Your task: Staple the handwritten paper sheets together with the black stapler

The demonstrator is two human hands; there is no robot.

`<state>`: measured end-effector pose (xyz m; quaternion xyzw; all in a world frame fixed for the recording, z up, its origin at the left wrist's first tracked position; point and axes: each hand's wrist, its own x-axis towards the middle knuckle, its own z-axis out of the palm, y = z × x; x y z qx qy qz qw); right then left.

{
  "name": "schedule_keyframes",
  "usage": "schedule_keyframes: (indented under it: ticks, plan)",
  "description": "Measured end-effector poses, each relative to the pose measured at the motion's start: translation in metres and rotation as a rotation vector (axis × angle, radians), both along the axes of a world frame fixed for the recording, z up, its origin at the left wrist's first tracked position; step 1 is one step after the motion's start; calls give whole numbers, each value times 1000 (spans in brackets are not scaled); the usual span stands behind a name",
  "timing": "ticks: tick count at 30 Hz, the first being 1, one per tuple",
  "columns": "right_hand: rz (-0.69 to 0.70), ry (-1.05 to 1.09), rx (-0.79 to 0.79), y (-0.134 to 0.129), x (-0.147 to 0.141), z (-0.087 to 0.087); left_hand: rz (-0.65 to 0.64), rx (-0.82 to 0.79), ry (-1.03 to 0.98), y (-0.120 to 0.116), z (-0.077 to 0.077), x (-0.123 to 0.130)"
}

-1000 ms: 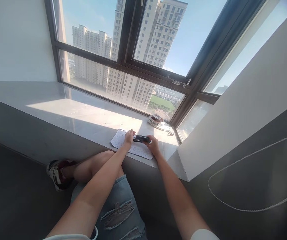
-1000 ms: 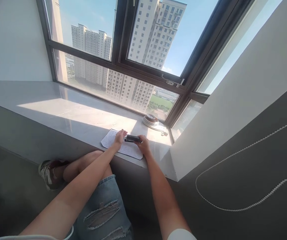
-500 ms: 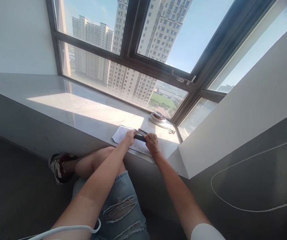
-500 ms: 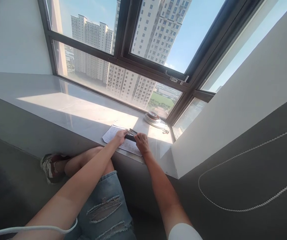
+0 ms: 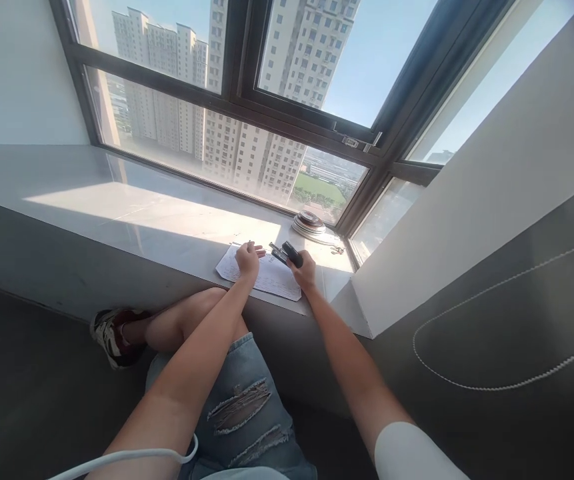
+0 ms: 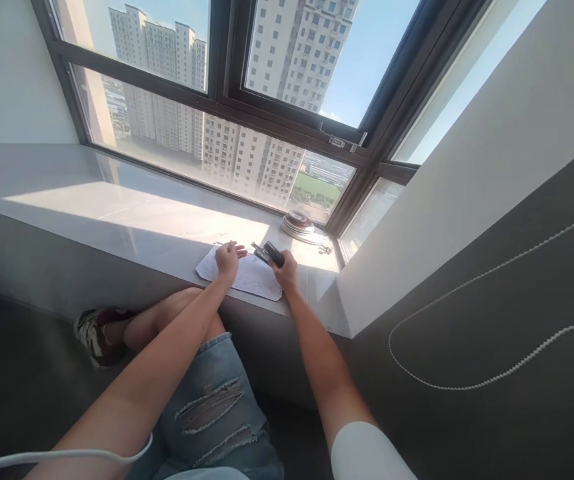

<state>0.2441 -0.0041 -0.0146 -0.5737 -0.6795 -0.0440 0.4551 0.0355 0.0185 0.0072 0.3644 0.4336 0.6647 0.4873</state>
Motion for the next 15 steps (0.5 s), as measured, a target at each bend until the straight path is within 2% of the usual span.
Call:
schedule_keyframes:
  ticks: [3,6,8,11,15]
  plan:
    - [44,-1,-65,3,-2,0,5,151,176,-5,2,1]
    - [96,-22,-79,1,-6,2,-114,309,316,-11,3,6]
    - [87,-18,-46,-3,-8,5,-189,337,320,-15,3,10]
    - [34,-30,66,-11,-10,8,-229,372,372,-19,4,14]
    - [108,-261,149,-18,-15,8,-286,443,484,-21,3,12]
